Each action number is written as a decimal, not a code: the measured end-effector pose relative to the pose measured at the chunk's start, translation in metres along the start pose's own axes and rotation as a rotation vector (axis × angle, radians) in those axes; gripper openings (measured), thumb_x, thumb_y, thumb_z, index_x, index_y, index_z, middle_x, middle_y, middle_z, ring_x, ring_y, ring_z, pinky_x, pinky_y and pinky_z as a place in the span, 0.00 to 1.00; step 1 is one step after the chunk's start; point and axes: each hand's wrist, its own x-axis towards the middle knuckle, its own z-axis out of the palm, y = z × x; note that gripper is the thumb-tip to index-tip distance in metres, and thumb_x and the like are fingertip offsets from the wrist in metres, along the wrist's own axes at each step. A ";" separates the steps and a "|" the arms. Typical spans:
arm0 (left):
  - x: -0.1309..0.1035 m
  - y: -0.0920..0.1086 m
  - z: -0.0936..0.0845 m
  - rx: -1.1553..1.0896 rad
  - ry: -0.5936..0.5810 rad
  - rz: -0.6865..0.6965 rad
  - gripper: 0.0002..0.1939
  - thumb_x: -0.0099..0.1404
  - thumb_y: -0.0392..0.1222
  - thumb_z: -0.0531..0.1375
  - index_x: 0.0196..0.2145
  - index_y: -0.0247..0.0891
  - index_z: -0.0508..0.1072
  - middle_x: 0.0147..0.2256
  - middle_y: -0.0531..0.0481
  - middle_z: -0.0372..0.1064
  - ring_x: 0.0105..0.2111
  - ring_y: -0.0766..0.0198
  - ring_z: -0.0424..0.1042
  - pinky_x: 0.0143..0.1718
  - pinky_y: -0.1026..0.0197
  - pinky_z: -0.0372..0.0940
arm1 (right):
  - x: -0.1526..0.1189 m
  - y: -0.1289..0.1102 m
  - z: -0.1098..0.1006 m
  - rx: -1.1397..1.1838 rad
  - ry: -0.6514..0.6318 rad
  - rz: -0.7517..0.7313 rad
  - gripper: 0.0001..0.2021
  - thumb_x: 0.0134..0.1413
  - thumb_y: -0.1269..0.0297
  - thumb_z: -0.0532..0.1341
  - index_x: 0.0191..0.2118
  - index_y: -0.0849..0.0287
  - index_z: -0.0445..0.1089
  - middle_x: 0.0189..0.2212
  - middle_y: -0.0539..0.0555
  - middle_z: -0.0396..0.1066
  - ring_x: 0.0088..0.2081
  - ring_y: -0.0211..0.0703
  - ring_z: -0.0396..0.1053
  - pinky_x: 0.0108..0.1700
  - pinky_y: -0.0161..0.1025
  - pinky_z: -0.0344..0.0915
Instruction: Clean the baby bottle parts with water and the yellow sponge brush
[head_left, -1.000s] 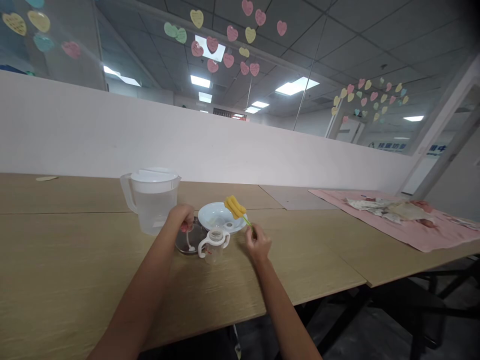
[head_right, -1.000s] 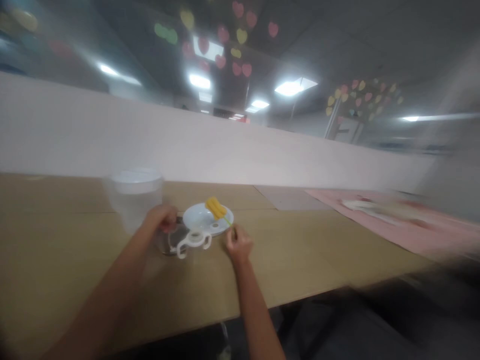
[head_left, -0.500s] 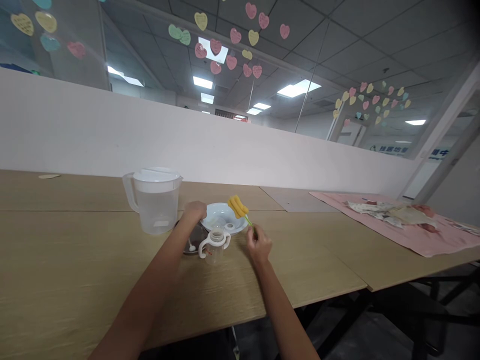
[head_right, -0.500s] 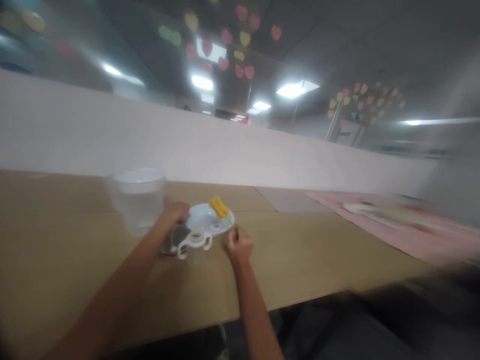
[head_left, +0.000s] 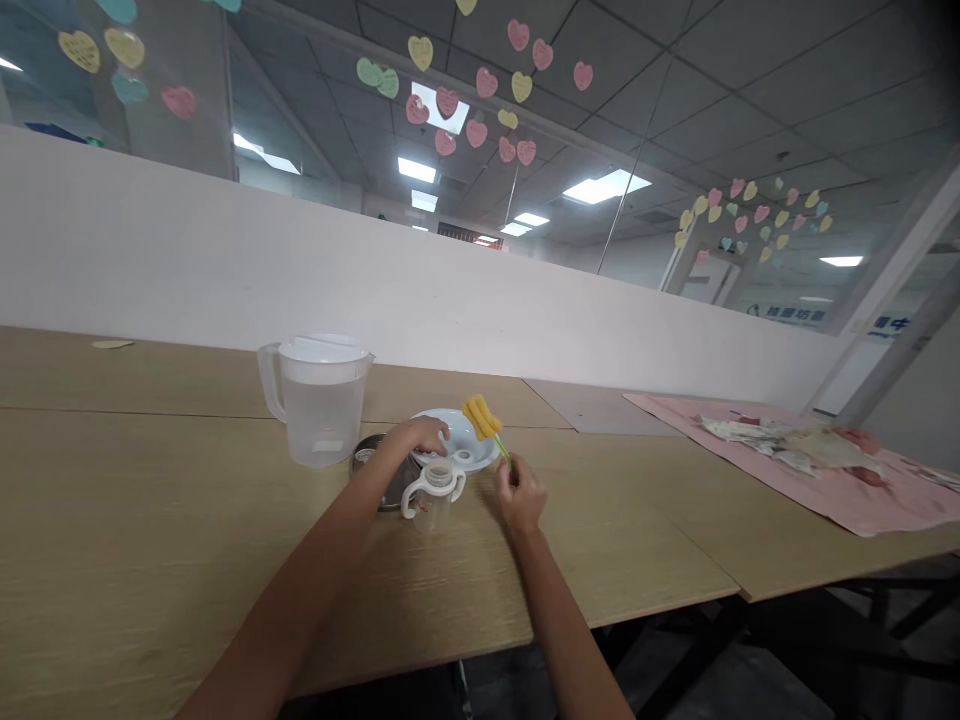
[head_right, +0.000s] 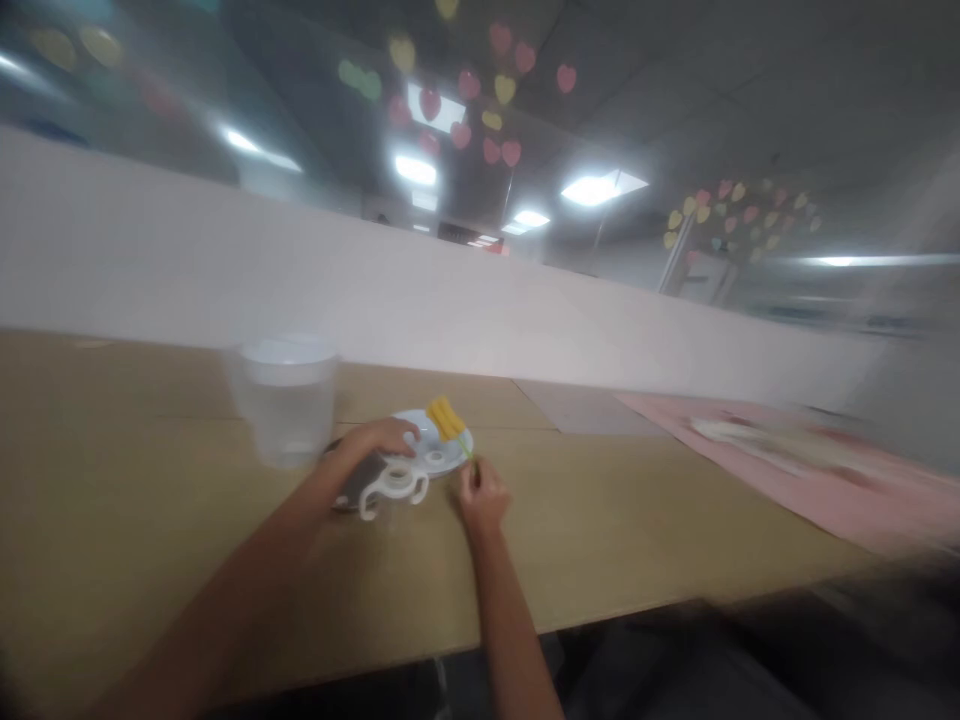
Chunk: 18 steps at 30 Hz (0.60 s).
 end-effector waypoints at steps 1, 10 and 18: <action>0.001 -0.002 0.000 0.000 0.007 0.006 0.15 0.39 0.38 0.65 0.30 0.40 0.75 0.20 0.54 0.69 0.20 0.66 0.64 0.26 0.67 0.59 | 0.000 0.000 0.000 -0.001 -0.002 0.003 0.18 0.59 0.57 0.49 0.34 0.63 0.71 0.20 0.51 0.67 0.20 0.35 0.61 0.24 0.31 0.54; 0.003 -0.001 -0.004 0.026 0.058 0.067 0.06 0.41 0.34 0.63 0.23 0.39 0.73 0.22 0.53 0.69 0.25 0.64 0.65 0.29 0.65 0.60 | 0.001 -0.001 0.001 0.000 -0.036 0.029 0.19 0.60 0.56 0.48 0.33 0.63 0.71 0.20 0.51 0.68 0.20 0.35 0.61 0.24 0.31 0.52; -0.004 0.002 0.004 0.076 -0.052 0.085 0.03 0.42 0.34 0.62 0.20 0.37 0.75 0.24 0.50 0.72 0.25 0.61 0.67 0.28 0.63 0.59 | 0.000 -0.001 0.001 -0.023 -0.042 0.068 0.21 0.60 0.54 0.47 0.32 0.63 0.72 0.20 0.53 0.69 0.21 0.37 0.62 0.24 0.32 0.51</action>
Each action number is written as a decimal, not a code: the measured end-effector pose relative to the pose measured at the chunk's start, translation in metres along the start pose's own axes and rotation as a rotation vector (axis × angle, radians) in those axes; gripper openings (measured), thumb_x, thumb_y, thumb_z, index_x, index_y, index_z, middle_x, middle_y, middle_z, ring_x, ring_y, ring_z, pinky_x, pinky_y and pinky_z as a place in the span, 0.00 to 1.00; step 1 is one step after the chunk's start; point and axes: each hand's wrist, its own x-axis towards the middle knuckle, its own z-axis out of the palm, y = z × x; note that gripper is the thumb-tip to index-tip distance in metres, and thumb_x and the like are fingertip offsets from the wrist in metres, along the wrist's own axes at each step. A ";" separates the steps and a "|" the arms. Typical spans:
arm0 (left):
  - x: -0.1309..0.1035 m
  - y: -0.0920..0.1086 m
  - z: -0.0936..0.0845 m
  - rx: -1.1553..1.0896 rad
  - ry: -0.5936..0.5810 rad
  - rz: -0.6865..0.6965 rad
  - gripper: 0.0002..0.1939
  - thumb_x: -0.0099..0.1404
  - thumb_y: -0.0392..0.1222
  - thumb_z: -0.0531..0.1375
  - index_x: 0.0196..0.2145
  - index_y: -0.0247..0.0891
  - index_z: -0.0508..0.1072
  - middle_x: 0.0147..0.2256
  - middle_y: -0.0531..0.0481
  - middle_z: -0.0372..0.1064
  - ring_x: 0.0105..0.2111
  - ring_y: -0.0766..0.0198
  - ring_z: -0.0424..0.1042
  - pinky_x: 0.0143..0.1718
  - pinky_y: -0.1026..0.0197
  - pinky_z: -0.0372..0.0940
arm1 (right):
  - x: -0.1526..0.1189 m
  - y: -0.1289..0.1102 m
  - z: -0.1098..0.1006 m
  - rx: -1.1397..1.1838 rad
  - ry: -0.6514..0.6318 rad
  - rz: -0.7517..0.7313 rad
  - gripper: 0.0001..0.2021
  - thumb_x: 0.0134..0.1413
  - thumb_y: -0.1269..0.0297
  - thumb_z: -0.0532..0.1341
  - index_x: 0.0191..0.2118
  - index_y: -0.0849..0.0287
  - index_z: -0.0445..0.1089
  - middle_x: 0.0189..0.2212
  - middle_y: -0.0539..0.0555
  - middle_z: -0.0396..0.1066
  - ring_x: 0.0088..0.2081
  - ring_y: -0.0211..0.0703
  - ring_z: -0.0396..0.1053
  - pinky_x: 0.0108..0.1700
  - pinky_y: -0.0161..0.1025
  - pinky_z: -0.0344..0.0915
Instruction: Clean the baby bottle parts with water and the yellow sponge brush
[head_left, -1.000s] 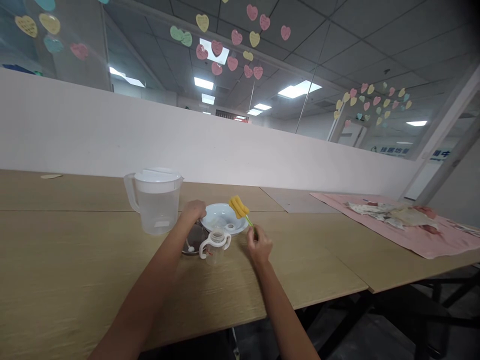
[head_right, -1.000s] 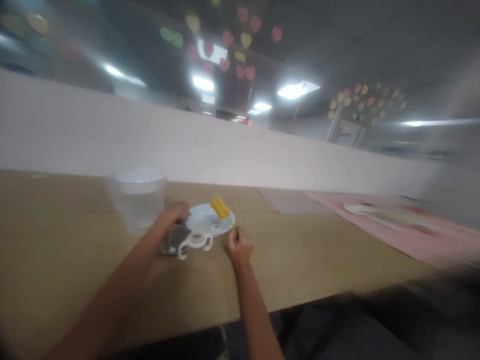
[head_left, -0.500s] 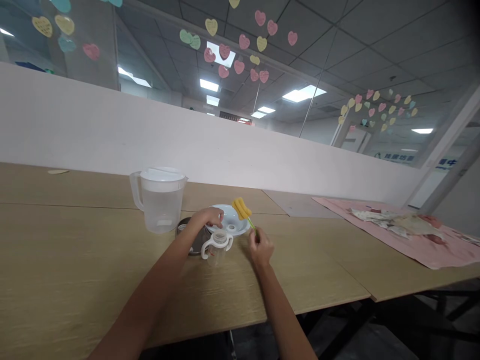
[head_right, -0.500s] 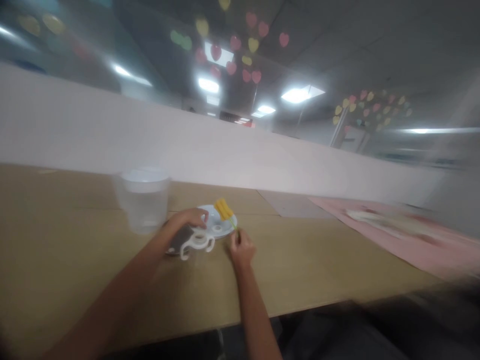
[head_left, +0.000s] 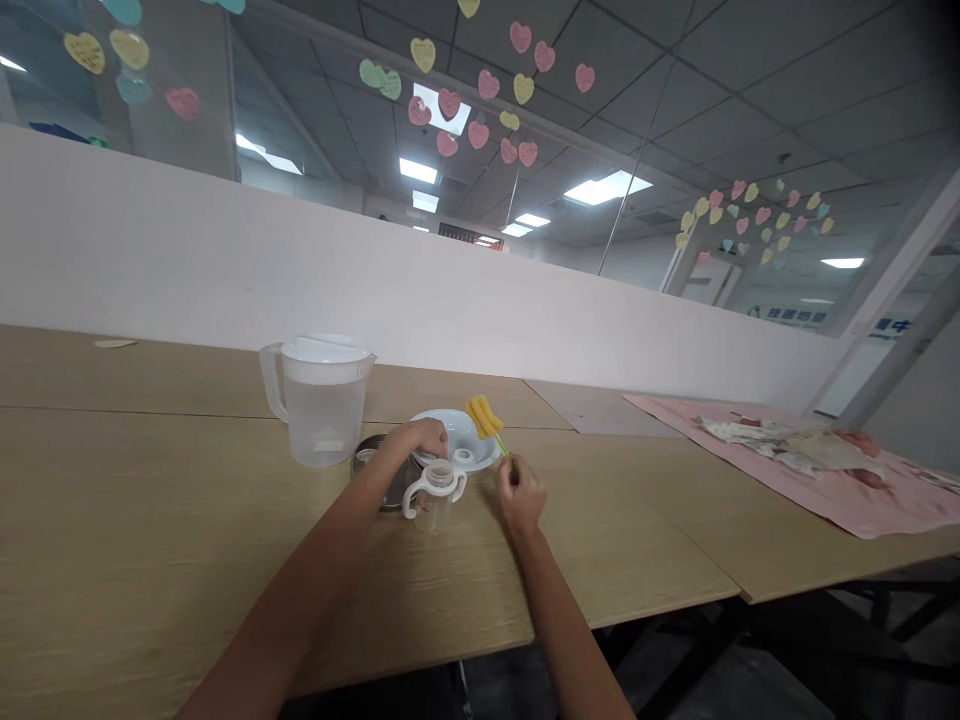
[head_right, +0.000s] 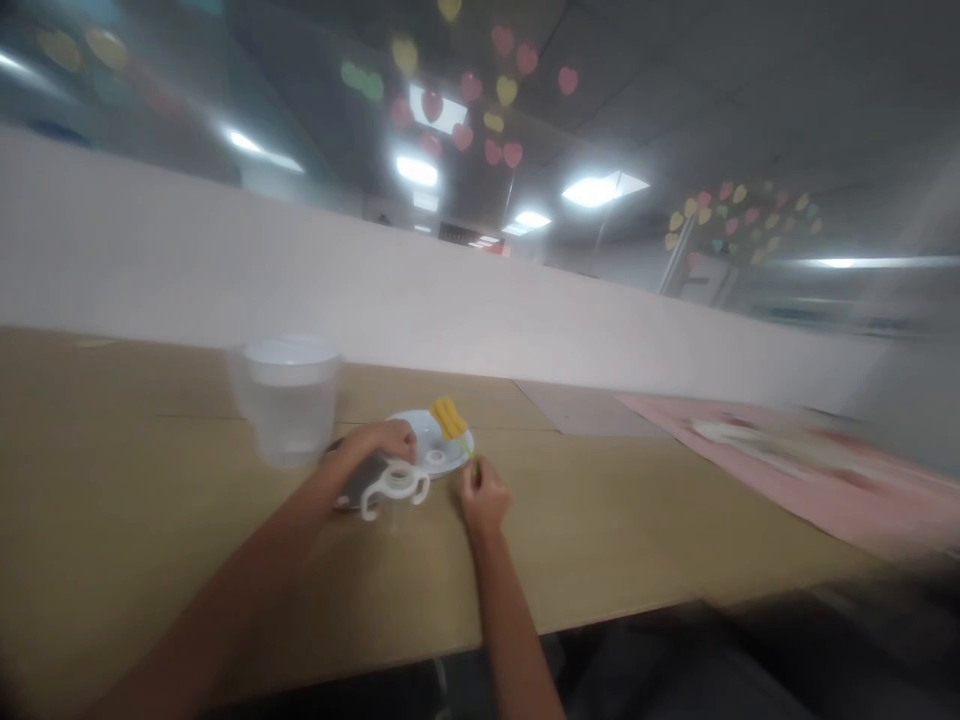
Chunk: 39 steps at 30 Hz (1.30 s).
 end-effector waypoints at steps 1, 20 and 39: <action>0.000 0.000 0.001 0.013 0.016 -0.002 0.02 0.43 0.34 0.61 0.19 0.36 0.74 0.23 0.49 0.71 0.25 0.60 0.67 0.29 0.62 0.59 | 0.000 0.000 0.000 -0.002 -0.009 0.007 0.22 0.60 0.54 0.47 0.32 0.63 0.72 0.20 0.53 0.69 0.21 0.37 0.62 0.24 0.32 0.51; -0.017 0.017 -0.030 -0.224 0.480 0.413 0.28 0.49 0.39 0.60 0.50 0.38 0.64 0.43 0.47 0.61 0.44 0.59 0.65 0.45 0.59 0.63 | 0.001 -0.004 -0.003 -0.018 -0.032 -0.107 0.19 0.60 0.55 0.50 0.35 0.61 0.73 0.22 0.53 0.70 0.23 0.35 0.64 0.28 0.31 0.56; -0.012 0.005 -0.029 -0.130 0.298 0.130 0.25 0.60 0.54 0.54 0.49 0.35 0.66 0.43 0.44 0.72 0.39 0.59 0.72 0.38 0.63 0.65 | 0.000 -0.002 0.001 -0.012 -0.015 0.021 0.22 0.61 0.49 0.49 0.36 0.60 0.73 0.24 0.54 0.72 0.24 0.37 0.67 0.27 0.32 0.56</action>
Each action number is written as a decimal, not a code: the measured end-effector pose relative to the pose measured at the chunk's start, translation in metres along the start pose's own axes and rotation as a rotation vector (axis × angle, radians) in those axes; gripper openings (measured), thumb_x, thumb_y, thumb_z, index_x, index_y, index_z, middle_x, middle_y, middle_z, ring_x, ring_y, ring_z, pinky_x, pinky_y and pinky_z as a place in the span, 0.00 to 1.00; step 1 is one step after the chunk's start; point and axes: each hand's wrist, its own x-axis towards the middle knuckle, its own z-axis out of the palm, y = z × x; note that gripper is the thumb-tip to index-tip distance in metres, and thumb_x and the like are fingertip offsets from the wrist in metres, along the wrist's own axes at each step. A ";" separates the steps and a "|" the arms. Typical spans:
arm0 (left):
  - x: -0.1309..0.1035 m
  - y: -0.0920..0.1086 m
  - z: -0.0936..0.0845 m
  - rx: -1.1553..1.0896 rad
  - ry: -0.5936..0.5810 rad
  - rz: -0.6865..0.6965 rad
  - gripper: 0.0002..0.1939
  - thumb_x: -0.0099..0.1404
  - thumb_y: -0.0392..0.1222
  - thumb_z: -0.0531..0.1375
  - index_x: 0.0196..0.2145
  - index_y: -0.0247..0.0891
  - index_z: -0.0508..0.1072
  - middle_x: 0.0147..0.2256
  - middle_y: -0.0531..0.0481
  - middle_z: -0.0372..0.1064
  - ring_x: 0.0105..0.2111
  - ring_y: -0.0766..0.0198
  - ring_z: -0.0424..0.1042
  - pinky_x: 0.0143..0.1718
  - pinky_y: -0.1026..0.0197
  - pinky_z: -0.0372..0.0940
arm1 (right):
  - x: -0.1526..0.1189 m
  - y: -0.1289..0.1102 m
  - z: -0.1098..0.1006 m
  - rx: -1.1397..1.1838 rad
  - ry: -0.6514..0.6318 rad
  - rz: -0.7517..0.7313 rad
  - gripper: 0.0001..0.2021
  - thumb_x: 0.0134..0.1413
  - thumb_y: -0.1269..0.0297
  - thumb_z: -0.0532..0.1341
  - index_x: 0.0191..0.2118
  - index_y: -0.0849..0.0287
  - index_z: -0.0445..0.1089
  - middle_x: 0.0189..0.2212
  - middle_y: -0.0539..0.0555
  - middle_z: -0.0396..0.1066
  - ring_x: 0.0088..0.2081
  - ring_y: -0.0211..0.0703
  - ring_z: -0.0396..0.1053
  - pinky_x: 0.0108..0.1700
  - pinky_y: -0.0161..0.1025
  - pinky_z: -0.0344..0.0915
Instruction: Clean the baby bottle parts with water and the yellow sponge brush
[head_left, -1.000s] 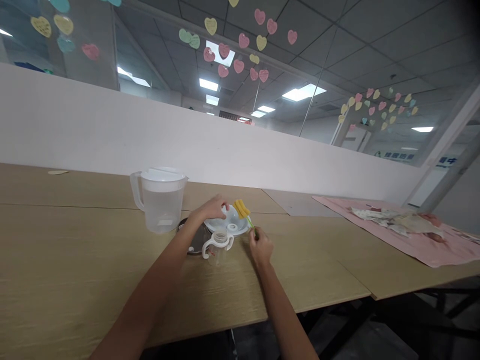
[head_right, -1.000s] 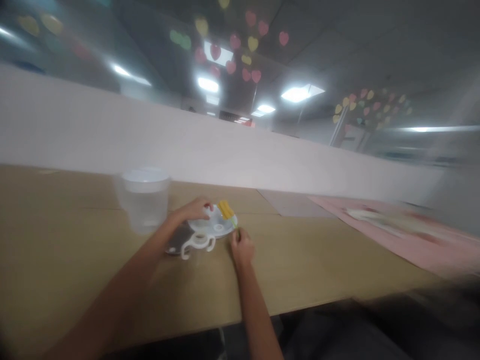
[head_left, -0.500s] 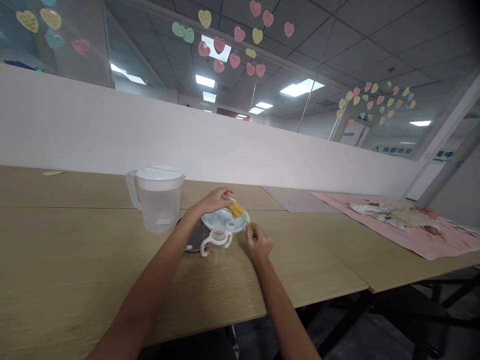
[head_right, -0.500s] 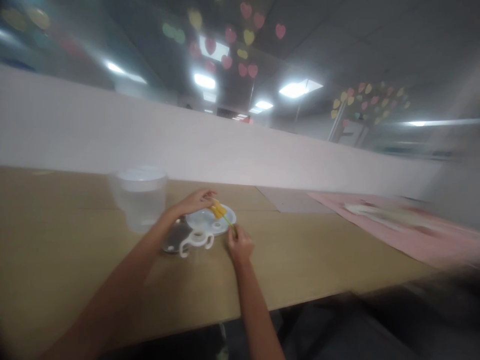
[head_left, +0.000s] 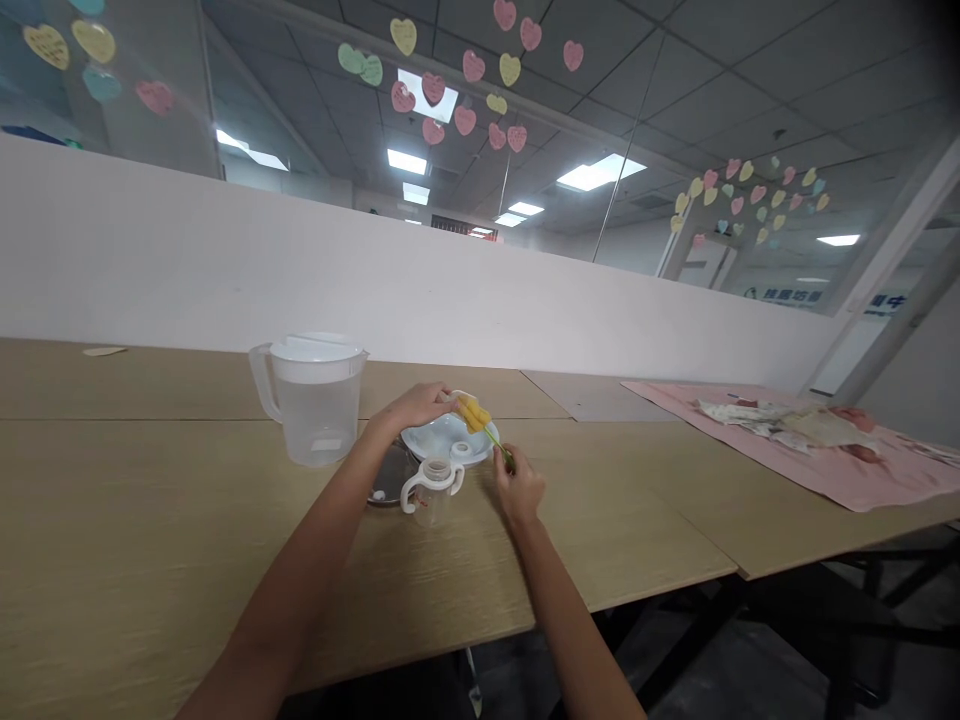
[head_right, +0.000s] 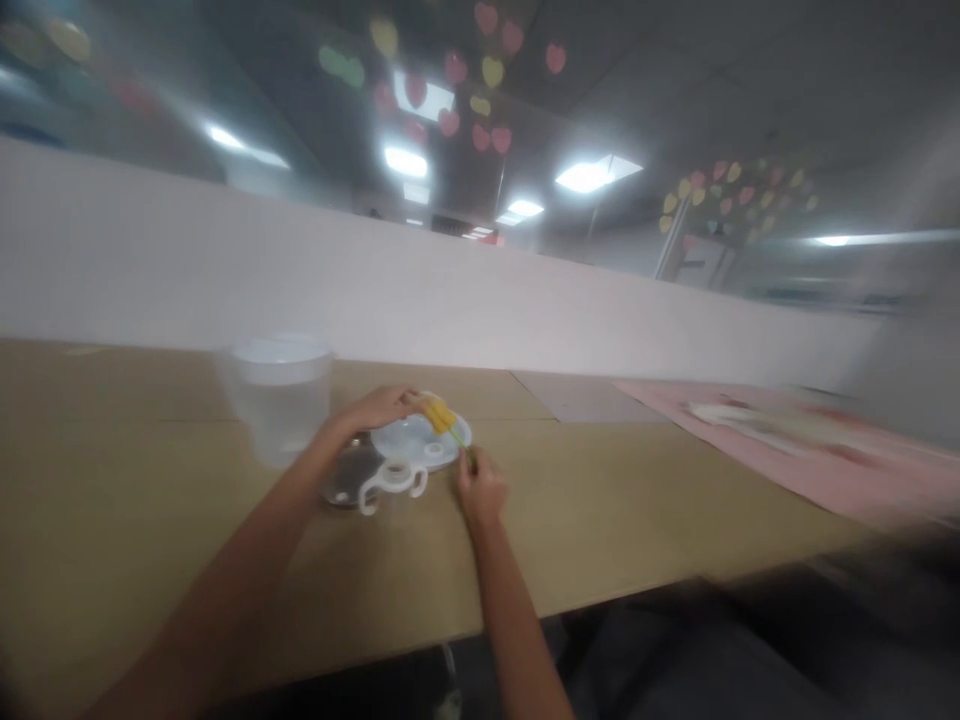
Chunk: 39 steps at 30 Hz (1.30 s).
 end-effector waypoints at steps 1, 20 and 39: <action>-0.001 0.002 -0.001 -0.007 -0.008 0.017 0.24 0.59 0.52 0.55 0.49 0.35 0.66 0.43 0.44 0.72 0.40 0.59 0.72 0.39 0.63 0.65 | 0.000 0.000 0.000 0.005 -0.002 -0.003 0.22 0.61 0.50 0.48 0.36 0.60 0.73 0.24 0.54 0.72 0.24 0.37 0.67 0.27 0.31 0.56; -0.008 0.028 -0.004 -0.224 0.035 0.178 0.22 0.59 0.46 0.57 0.49 0.34 0.70 0.47 0.44 0.70 0.44 0.58 0.70 0.46 0.59 0.65 | -0.001 0.001 -0.002 0.165 0.050 -0.059 0.21 0.60 0.53 0.51 0.34 0.64 0.73 0.25 0.57 0.73 0.23 0.36 0.65 0.28 0.32 0.61; -0.012 0.035 -0.001 -0.065 0.074 0.263 0.22 0.53 0.36 0.60 0.48 0.36 0.72 0.46 0.45 0.71 0.45 0.56 0.69 0.48 0.58 0.62 | 0.002 0.000 0.000 0.235 -0.020 0.146 0.26 0.58 0.47 0.49 0.36 0.64 0.75 0.31 0.60 0.75 0.31 0.44 0.70 0.34 0.36 0.62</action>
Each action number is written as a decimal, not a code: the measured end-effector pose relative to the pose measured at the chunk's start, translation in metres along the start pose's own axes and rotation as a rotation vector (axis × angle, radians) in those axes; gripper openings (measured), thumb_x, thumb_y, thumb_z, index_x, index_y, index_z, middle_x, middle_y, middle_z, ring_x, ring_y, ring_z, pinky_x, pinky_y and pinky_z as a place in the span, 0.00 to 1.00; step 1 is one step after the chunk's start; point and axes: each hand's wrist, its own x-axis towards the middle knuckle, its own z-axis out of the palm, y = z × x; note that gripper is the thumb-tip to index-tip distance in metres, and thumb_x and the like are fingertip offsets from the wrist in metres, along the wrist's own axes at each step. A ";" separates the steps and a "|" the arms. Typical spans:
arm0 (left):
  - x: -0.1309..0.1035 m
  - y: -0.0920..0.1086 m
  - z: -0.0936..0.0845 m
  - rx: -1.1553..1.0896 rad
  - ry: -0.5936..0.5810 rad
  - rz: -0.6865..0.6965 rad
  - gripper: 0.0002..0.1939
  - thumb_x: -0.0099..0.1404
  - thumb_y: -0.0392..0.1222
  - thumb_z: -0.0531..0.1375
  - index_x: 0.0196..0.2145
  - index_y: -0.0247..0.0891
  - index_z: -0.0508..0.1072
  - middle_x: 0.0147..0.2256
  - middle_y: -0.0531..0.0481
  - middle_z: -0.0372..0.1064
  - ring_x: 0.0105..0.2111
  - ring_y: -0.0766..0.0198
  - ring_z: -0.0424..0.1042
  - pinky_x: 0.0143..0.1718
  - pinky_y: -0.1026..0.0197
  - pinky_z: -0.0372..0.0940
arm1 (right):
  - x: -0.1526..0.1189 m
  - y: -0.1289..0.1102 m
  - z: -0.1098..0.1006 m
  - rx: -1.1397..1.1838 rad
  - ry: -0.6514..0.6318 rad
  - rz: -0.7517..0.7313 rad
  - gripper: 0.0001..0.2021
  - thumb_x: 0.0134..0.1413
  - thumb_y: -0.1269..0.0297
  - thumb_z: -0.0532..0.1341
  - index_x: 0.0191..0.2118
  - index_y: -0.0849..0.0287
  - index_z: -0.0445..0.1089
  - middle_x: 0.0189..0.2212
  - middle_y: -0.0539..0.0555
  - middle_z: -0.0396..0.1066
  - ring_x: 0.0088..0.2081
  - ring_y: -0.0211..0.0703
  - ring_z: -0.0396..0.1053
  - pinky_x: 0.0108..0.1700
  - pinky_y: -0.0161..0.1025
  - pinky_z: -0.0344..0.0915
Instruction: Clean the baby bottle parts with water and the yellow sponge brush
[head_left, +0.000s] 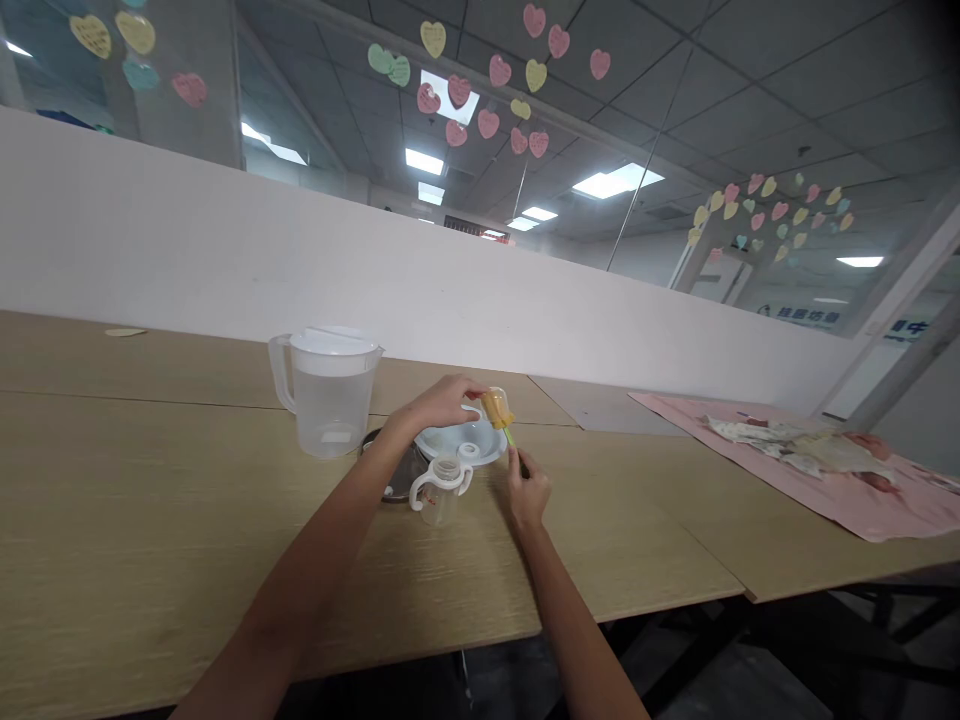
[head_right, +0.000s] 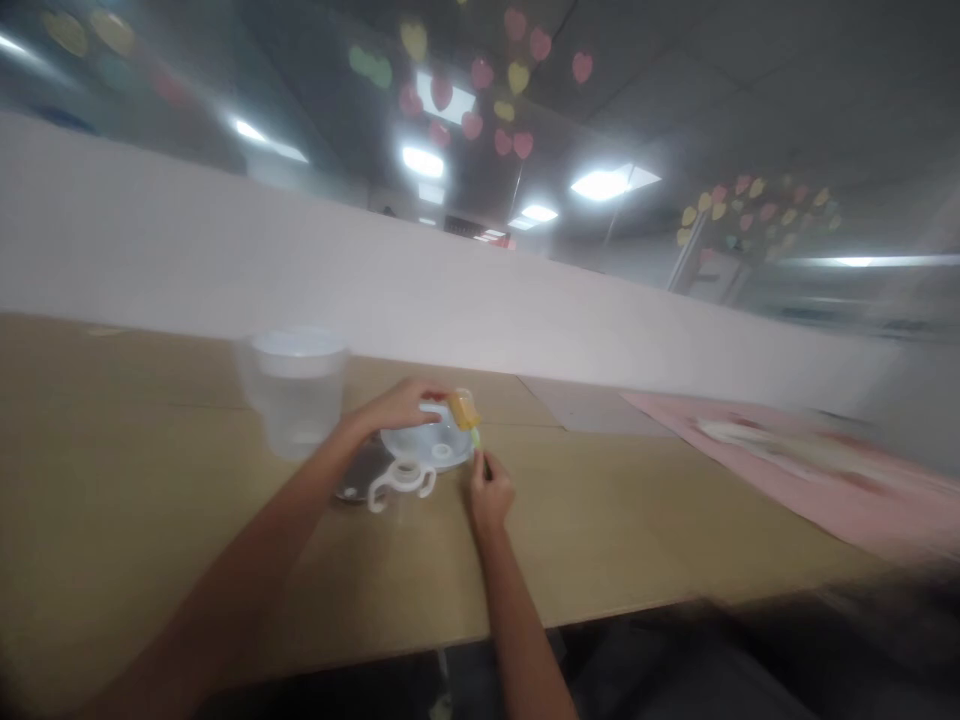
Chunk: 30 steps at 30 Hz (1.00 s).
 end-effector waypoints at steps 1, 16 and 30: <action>0.002 0.001 0.004 0.022 -0.002 0.030 0.22 0.53 0.36 0.60 0.47 0.35 0.72 0.46 0.44 0.70 0.46 0.56 0.68 0.49 0.58 0.61 | -0.001 0.000 0.000 -0.006 -0.021 -0.004 0.26 0.58 0.47 0.49 0.35 0.64 0.75 0.31 0.60 0.75 0.30 0.44 0.70 0.34 0.36 0.62; 0.000 0.000 -0.002 0.209 -0.059 -0.113 0.20 0.56 0.28 0.49 0.44 0.36 0.73 0.42 0.44 0.73 0.42 0.57 0.70 0.45 0.59 0.62 | -0.001 -0.003 0.000 0.001 0.034 -0.018 0.25 0.58 0.47 0.50 0.34 0.64 0.74 0.27 0.58 0.74 0.25 0.39 0.67 0.30 0.34 0.60; 0.004 0.005 0.002 0.243 0.017 -0.073 0.18 0.64 0.39 0.48 0.47 0.39 0.71 0.47 0.43 0.69 0.46 0.55 0.67 0.48 0.58 0.59 | -0.001 -0.007 -0.001 -0.019 0.054 -0.078 0.25 0.59 0.48 0.49 0.32 0.64 0.74 0.26 0.58 0.73 0.24 0.39 0.66 0.29 0.34 0.60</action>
